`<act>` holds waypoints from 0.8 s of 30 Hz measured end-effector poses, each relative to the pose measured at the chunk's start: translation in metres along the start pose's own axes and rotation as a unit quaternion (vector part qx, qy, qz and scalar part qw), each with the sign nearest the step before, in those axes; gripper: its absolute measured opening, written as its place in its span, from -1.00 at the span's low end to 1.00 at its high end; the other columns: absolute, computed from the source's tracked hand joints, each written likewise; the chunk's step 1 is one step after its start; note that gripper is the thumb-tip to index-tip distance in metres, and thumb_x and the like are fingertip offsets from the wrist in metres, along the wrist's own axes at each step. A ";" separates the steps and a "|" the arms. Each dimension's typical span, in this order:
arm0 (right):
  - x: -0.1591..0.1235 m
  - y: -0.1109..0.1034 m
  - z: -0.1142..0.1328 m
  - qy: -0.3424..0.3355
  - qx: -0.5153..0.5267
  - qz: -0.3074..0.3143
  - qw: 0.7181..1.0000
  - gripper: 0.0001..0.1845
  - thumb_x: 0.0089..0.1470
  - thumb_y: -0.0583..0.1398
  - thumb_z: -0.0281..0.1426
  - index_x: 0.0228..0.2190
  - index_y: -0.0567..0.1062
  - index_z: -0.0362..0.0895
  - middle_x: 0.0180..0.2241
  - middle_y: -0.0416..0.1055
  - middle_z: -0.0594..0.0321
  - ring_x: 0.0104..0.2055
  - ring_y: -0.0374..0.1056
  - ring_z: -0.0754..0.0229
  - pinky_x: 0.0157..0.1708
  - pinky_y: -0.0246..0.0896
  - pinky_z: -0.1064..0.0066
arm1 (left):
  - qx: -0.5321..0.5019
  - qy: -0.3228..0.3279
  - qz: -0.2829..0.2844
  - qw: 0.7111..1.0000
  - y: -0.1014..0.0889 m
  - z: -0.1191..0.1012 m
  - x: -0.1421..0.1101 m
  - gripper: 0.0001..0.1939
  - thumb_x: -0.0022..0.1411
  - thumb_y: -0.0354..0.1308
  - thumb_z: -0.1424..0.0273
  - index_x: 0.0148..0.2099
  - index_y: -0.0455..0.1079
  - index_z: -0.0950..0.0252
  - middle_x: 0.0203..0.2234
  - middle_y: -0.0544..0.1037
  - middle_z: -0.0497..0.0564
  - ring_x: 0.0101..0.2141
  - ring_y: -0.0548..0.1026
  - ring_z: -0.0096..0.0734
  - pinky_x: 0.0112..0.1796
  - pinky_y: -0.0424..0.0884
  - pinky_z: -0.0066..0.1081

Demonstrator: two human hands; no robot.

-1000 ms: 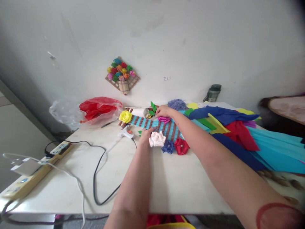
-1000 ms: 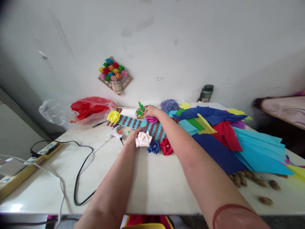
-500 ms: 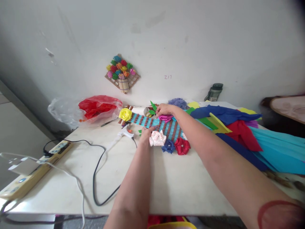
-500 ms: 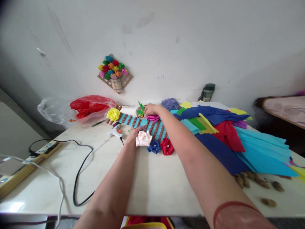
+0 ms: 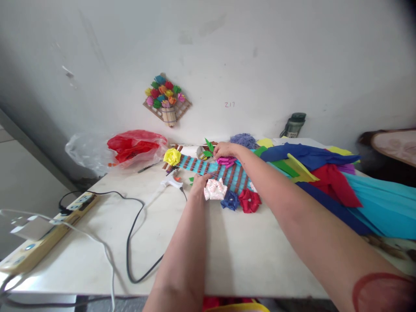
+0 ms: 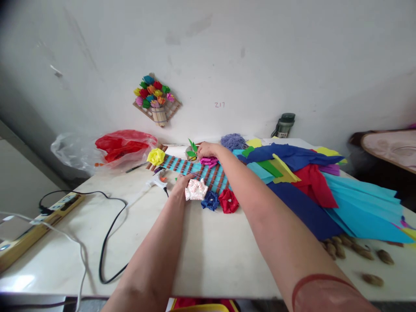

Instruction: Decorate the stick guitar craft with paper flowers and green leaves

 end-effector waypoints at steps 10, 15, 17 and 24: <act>-0.005 0.000 0.004 0.002 0.029 0.000 1.000 -0.96 -0.28 0.23 -0.52 -0.60 0.49 -0.21 -0.71 0.26 0.43 -0.62 0.13 0.37 -0.57 0.03 0.51 | -0.042 0.020 0.045 0.998 0.005 0.003 0.005 -0.54 -0.29 0.37 0.48 -0.22 0.44 0.32 -0.41 0.58 0.04 -0.38 0.54 -0.21 -0.27 0.45 -0.24; -0.008 -0.002 0.003 -0.008 0.058 0.014 0.998 -0.93 -0.28 0.25 -0.50 -0.67 0.42 -0.20 -0.72 0.20 0.45 -0.64 0.08 0.40 -0.57 0.02 0.52 | 0.001 0.057 0.033 0.998 0.004 -0.007 0.004 -0.56 -0.32 0.38 0.49 -0.25 0.46 0.30 -0.40 0.58 0.03 -0.35 0.54 -0.20 -0.23 0.43 -0.25; -0.009 -0.003 0.004 -0.015 0.056 0.019 0.998 -0.90 -0.29 0.25 -0.50 -0.69 0.40 -0.20 -0.73 0.17 0.46 -0.64 0.06 0.41 -0.57 0.01 0.52 | 0.020 0.058 0.021 0.998 0.006 -0.012 0.001 -0.63 -0.32 0.36 0.51 -0.32 0.47 0.31 -0.44 0.58 0.02 -0.35 0.53 -0.19 -0.24 0.43 -0.27; -0.013 -0.005 0.011 -0.012 0.010 0.030 0.999 -0.89 -0.26 0.23 -0.51 -0.70 0.39 -0.19 -0.75 0.15 0.45 -0.65 0.05 0.40 -0.60 -0.03 0.51 | 0.030 0.052 0.001 0.998 0.009 -0.020 -0.007 -0.69 -0.37 0.35 0.53 -0.44 0.45 0.31 -0.46 0.58 0.05 -0.32 0.54 -0.11 -0.23 0.43 -0.24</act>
Point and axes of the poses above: each hand's wrist, its own x-axis towards the middle knuckle, its own y-axis out of the palm, z = x × y, the point moved 5 cm from there along x, towards the middle knuckle
